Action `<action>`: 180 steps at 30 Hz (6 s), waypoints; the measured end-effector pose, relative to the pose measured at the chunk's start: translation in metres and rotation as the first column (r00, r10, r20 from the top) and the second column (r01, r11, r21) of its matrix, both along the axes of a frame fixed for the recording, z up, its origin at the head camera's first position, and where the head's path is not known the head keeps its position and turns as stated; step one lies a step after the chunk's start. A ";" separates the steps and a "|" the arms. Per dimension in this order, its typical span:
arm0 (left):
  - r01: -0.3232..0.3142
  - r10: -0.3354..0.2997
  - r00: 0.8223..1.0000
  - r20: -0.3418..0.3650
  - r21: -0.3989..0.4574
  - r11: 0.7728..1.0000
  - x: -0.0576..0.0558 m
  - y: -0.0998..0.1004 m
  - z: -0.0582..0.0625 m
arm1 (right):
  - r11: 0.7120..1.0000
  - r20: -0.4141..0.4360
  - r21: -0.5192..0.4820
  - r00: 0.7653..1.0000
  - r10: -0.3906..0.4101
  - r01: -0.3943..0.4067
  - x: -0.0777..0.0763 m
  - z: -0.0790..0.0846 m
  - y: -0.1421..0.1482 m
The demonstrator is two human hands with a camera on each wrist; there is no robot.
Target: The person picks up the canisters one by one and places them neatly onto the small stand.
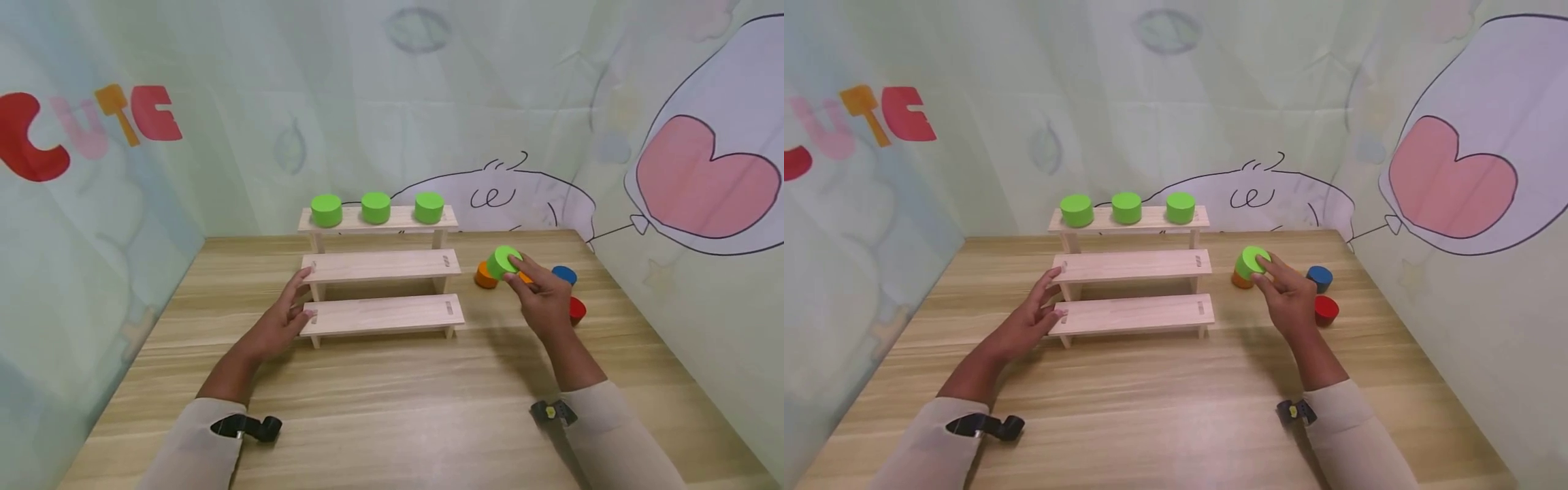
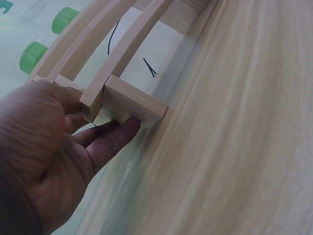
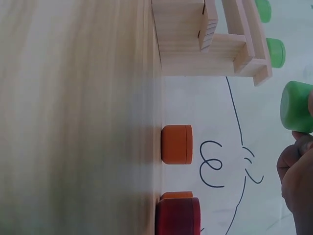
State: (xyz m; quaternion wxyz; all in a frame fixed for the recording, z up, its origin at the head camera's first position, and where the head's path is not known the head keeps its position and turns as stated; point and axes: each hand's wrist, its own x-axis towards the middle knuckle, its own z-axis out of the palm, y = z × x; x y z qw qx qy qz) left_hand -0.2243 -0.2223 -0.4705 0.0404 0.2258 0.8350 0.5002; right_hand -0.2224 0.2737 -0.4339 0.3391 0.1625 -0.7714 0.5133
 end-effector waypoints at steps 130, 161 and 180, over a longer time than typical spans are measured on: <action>0.011 -0.011 0.999 0.038 0.015 1.000 -0.004 0.000 -0.001 | 0.905 0.518 0.068 0.790 0.329 -0.421 -0.063 0.041 -0.253; -0.006 0.006 0.999 0.038 0.008 1.000 -0.004 0.001 -0.002 | 0.911 0.409 0.018 0.835 0.369 -0.412 -0.043 0.041 -0.214; -0.017 0.017 0.999 0.049 -0.003 1.000 -0.007 0.002 -0.002 | 0.926 0.422 0.023 0.844 0.332 -0.376 -0.031 0.042 -0.150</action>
